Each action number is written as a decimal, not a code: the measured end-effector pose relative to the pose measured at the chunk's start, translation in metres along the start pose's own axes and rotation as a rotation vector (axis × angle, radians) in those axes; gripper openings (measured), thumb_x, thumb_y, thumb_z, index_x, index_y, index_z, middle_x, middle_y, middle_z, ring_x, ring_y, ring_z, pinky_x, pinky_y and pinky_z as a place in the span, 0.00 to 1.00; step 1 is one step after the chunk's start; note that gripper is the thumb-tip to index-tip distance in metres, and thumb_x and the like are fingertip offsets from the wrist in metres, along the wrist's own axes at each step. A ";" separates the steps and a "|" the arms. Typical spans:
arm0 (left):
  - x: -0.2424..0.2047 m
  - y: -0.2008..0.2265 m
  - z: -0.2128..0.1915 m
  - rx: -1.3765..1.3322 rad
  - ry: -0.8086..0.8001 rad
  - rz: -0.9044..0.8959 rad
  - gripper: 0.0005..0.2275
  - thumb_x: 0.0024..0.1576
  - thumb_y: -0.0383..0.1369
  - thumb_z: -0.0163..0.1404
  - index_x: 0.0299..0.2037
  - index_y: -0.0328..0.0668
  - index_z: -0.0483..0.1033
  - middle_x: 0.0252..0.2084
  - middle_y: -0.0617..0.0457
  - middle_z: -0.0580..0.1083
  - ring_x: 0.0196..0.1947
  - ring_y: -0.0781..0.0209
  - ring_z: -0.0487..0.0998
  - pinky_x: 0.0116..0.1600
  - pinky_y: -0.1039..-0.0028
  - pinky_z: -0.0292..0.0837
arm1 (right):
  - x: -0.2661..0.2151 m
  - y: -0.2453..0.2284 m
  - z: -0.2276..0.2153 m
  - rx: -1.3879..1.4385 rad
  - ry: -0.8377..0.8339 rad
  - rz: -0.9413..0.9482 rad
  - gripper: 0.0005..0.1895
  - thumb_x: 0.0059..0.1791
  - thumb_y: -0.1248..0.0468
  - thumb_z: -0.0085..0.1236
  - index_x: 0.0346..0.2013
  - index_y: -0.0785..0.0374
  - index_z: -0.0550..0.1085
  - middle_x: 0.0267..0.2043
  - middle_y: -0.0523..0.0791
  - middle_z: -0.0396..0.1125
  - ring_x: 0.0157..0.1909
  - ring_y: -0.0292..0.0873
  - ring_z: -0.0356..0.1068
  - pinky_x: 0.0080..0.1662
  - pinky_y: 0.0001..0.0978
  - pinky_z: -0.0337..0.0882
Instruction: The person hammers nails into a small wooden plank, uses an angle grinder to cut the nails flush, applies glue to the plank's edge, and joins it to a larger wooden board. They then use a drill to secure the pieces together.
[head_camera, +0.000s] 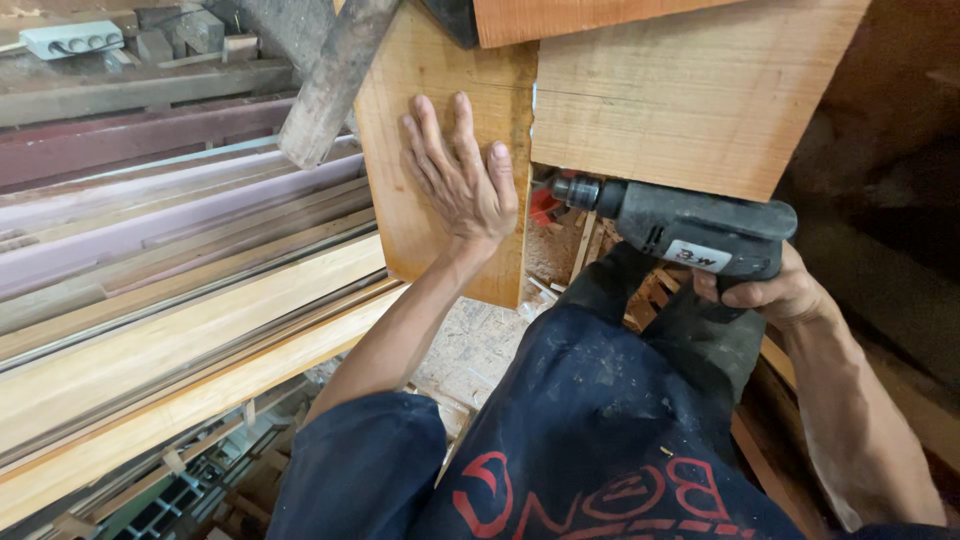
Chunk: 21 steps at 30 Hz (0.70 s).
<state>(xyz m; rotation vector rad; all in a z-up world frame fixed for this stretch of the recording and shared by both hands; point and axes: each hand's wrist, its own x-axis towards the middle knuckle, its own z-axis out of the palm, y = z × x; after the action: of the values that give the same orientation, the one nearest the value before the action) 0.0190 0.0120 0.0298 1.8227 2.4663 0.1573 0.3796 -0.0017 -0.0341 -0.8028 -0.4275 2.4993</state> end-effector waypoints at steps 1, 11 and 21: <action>0.000 0.001 -0.001 -0.003 -0.004 0.002 0.27 0.71 0.49 0.31 0.78 0.48 0.51 0.81 0.38 0.43 0.82 0.32 0.40 0.81 0.39 0.35 | 0.000 0.001 -0.002 0.003 0.000 0.002 0.33 0.27 0.72 0.62 0.49 0.71 0.75 0.31 0.48 0.68 0.32 0.46 0.69 0.35 0.41 0.70; 0.000 -0.001 -0.001 -0.007 -0.035 0.008 0.27 0.71 0.49 0.30 0.79 0.49 0.49 0.81 0.37 0.42 0.83 0.31 0.39 0.79 0.40 0.32 | 0.006 0.014 -0.013 0.028 -0.082 -0.030 0.31 0.30 0.71 0.63 0.49 0.72 0.75 0.32 0.49 0.69 0.30 0.45 0.68 0.34 0.38 0.70; -0.002 -0.003 0.003 -0.022 -0.021 0.009 0.27 0.71 0.48 0.32 0.79 0.49 0.48 0.81 0.37 0.42 0.82 0.31 0.39 0.81 0.37 0.33 | 0.013 0.006 -0.001 0.082 -0.087 -0.032 0.32 0.30 0.72 0.63 0.50 0.72 0.75 0.36 0.52 0.71 0.31 0.46 0.69 0.31 0.37 0.70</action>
<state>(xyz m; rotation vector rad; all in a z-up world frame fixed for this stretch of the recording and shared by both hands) 0.0171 0.0098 0.0263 1.8175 2.4331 0.1640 0.3693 0.0003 -0.0432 -0.6520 -0.3622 2.5118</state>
